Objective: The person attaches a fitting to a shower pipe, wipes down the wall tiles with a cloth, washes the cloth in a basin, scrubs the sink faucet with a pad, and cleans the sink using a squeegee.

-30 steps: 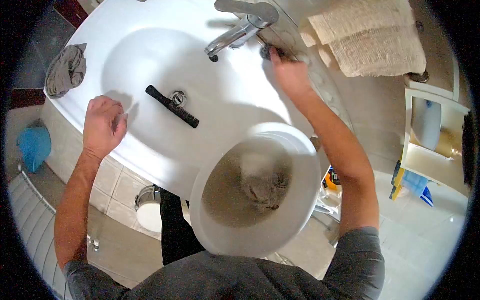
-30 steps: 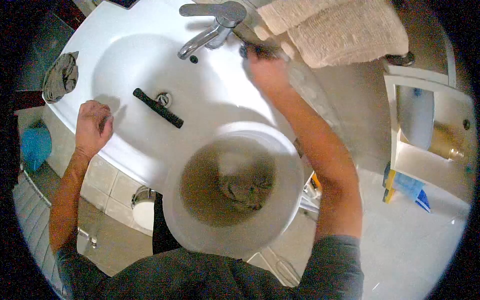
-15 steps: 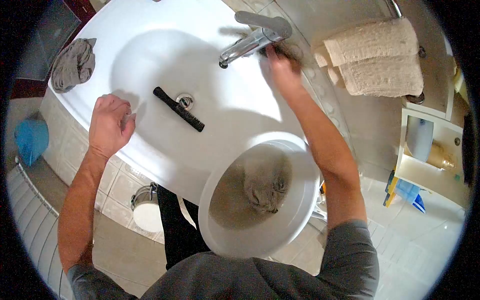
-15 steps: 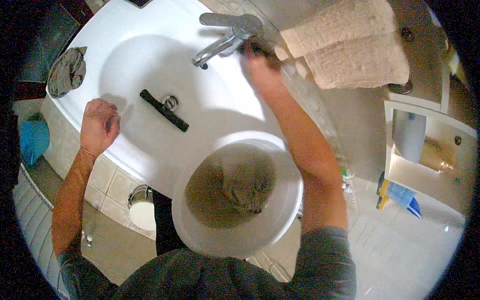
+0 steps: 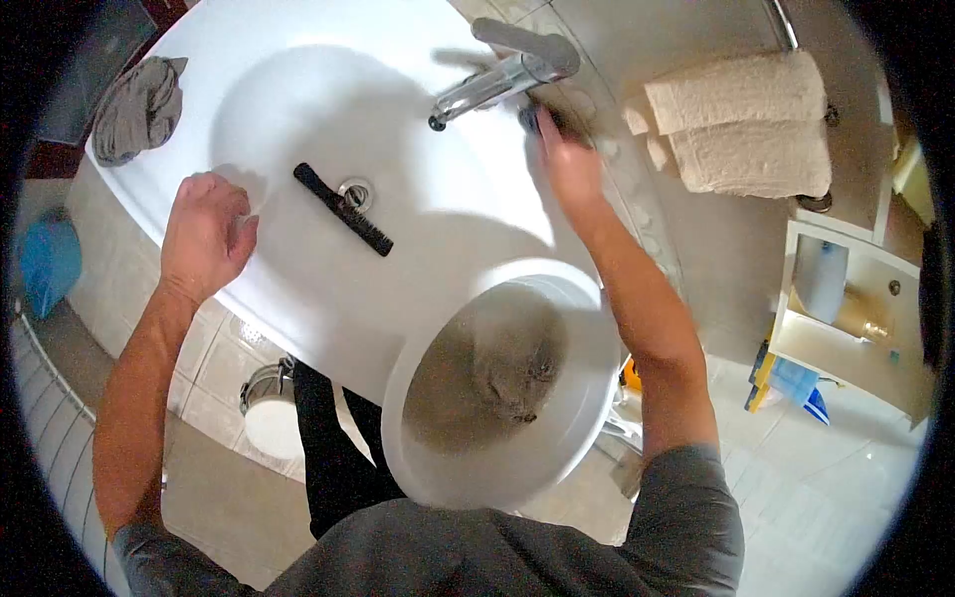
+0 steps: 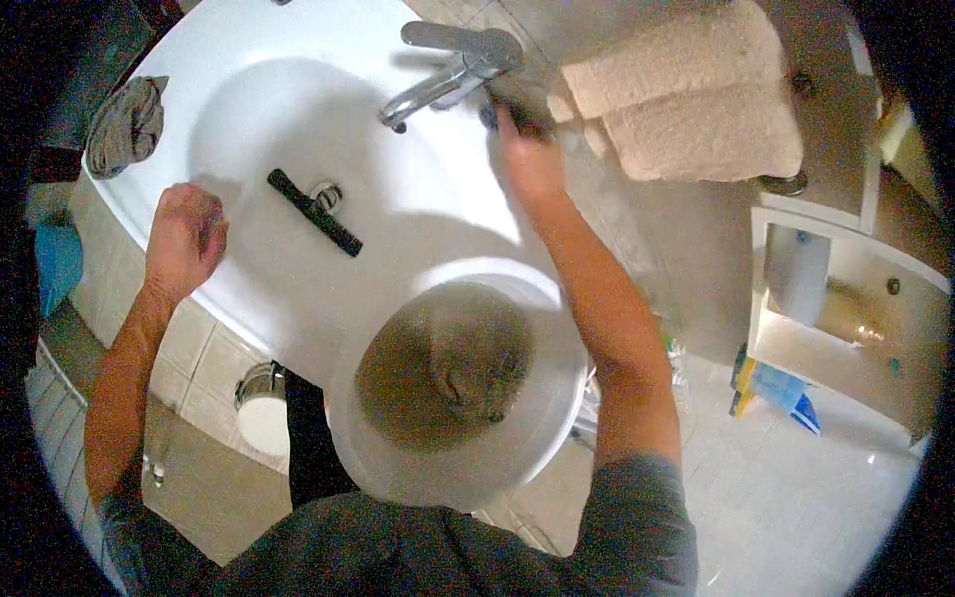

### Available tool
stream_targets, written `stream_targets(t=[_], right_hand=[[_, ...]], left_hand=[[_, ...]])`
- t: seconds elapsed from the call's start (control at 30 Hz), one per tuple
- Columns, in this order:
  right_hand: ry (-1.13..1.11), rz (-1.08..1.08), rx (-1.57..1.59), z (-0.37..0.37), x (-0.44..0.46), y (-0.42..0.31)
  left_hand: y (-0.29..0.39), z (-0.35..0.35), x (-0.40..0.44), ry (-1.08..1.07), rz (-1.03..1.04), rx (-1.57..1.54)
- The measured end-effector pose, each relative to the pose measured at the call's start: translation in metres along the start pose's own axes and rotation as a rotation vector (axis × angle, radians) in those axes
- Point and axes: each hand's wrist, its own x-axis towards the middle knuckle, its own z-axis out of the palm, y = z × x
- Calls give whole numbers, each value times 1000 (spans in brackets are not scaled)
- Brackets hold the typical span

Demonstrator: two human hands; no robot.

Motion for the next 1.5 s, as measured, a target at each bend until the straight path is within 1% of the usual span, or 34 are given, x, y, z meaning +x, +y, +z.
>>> stream_targets(t=[0.07, 0.1, 0.13, 0.2, 0.23, 0.27, 0.3, 0.37, 0.4, 0.5, 0.53, 0.57, 0.63, 0.67, 0.7, 0.77, 0.8, 0.83, 0.9, 0.93, 1.03, 1.07, 1.1, 1.17, 1.2, 1.23, 1.27, 1.3, 1.33, 1.37, 1.43, 1.5], right_hand=[[-13, -4, -20, -8, -27, 12], [2, -21, -26, -3, -21, 16], [-47, 11, -80, -18, -7, -2], [-33, 26, -98, -4, 32, -23], [-17, 36, -119, 0, 50, -29], [-192, 107, -82, -1, 56, -30], [-198, 117, -80, -5, 44, -30], [299, -51, -15, -21, 29, -27], [101, 42, 52, -28, 18, -28], [144, 64, -4, -36, 12, -32], [132, 7, 50, -35, 13, -27], [138, 16, 51, -32, 16, -24], [182, -99, 61, -19, 27, -21], [270, -141, 182, -14, 34, -23], [272, -124, 185, -8, 32, -28], [254, -2, 36, -10, 25, -40], [268, -45, -34, -11, 25, -38], [268, -21, -31, -19, 25, -38], [-1, -12, -70, -39, 33, -39], [-5, 8, -69, -37, 25, -33], [-87, -36, 2, -27, -5, -14], [4, -74, -70, -25, -24, -7], [1, -69, -68, -15, -25, -6], [30, -6, 52, -14, -20, -11], [292, -54, 38, -5, 4, -17], [296, -48, 42, 18, 27, -17], [359, -90, -126, 26, 46, -25], [307, -66, 4, 27, 37, -21], [260, -37, 133, 5, 30, -24], [269, -38, 130, -13, 11, -22], [-206, 121, 129, -38, -24, -12], [-224, 108, 107, -35, -26, -1]], left_hand=[[-2, 1, -1, -40, -6, -48], [-5, -1, -1, -67, -23, -67], [-5, 0, -1, -68, -25, -65], [-4, 3, -2, 51, 41, -15], [-5, 3, -3, 48, 39, -7], [-7, 4, -3, 13, 30, -20], [-7, 3, -3, -27, 28, -41], [-4, -2, 1, -24, 17, -1], [1, -3, 2, -40, 9, 26], [-1, 2, 1, -4, 6, 28], [0, 1, 2, -2, 15, 33], [1, 0, 2, -17, 4, 37], [3, -2, 3, -36, 3, 49], [4, -3, 3, -30, 10, 37], [4, -3, 4, -23, 18, 25], [-1, 2, 1, -41, 31, 13], [-4, 4, 0, -40, 30, 0], [-4, 5, 0, -52, 50, 6], [-4, 7, 0, -58, 30, 14], [0, 6, 1, -67, 48, 13], [2, 0, 6, -72, 77, 11], [2, 0, 5, -62, 72, 1], [4, 1, 4, -49, 58, -12], [1, 1, 5, -94, 84, 36], [-1, 3, 3, -57, 78, 23], [-2, 6, 3, -20, 72, 13], [-1, 5, 3, -36, 73, 17], [1, 4, 6, -39, 73, 23], [4, 1, 3, -56, 70, 21], [5, 1, 4, -47, 72, 26], [4, 1, 6, -74, 85, 12], [3, 5, 8, -63, 96, 21]])
